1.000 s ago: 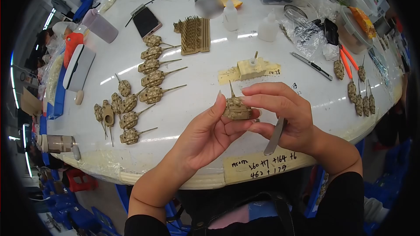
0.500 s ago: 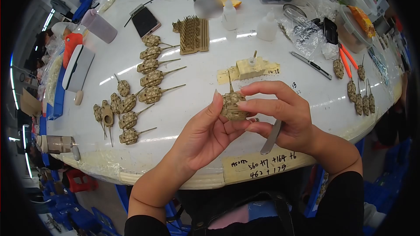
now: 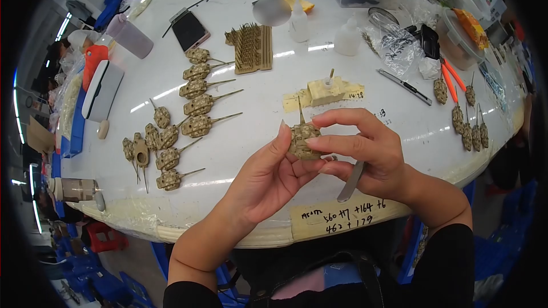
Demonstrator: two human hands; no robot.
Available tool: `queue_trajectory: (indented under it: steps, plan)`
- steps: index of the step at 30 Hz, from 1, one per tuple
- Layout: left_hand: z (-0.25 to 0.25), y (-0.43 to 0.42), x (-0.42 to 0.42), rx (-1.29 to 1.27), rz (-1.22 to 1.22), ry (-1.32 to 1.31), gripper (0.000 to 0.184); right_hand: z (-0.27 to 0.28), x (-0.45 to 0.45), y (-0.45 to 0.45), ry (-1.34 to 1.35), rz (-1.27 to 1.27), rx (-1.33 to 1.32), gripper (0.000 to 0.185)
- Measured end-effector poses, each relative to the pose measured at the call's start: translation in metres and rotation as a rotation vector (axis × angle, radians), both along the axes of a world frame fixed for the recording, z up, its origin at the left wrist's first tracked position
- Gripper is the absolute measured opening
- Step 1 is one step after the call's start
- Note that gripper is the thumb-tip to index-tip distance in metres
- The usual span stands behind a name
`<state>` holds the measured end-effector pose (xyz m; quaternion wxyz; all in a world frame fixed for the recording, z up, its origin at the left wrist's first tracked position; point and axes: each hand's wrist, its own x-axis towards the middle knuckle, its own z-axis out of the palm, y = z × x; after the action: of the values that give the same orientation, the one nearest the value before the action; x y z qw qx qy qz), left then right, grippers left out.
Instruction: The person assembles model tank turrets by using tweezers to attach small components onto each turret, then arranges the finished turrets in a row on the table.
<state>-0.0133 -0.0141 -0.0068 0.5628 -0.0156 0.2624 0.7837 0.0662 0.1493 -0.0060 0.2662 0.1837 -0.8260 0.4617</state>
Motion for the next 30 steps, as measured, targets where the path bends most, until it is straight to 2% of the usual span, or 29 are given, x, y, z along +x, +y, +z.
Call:
queue_trajectory:
  steps: [14, 18, 19, 23, 30]
  plan:
    - [0.008, 0.003, 0.000, -0.114, -0.013, 0.095, 0.045, -0.001, 0.002, -0.002, -0.063, -0.018, -0.080, 0.034]
    - [0.011, 0.002, -0.003, 0.052, 0.027, 0.312, 0.042, 0.001, -0.001, 0.000, 0.021, -0.032, -0.001, 0.037]
    - [0.012, 0.002, -0.003, 0.051, 0.030, 0.310, 0.042, 0.001, -0.001, 0.000, 0.019, -0.028, 0.000, 0.037]
    - [0.016, 0.002, -0.003, -0.057, 0.146, 0.607, 0.045, 0.003, 0.001, 0.000, -0.008, -0.053, 0.001, 0.038]
    - [0.014, -0.003, -0.011, -0.055, 0.106, 0.722, 0.042, 0.001, 0.002, -0.001, -0.022, -0.064, 0.028, 0.038]
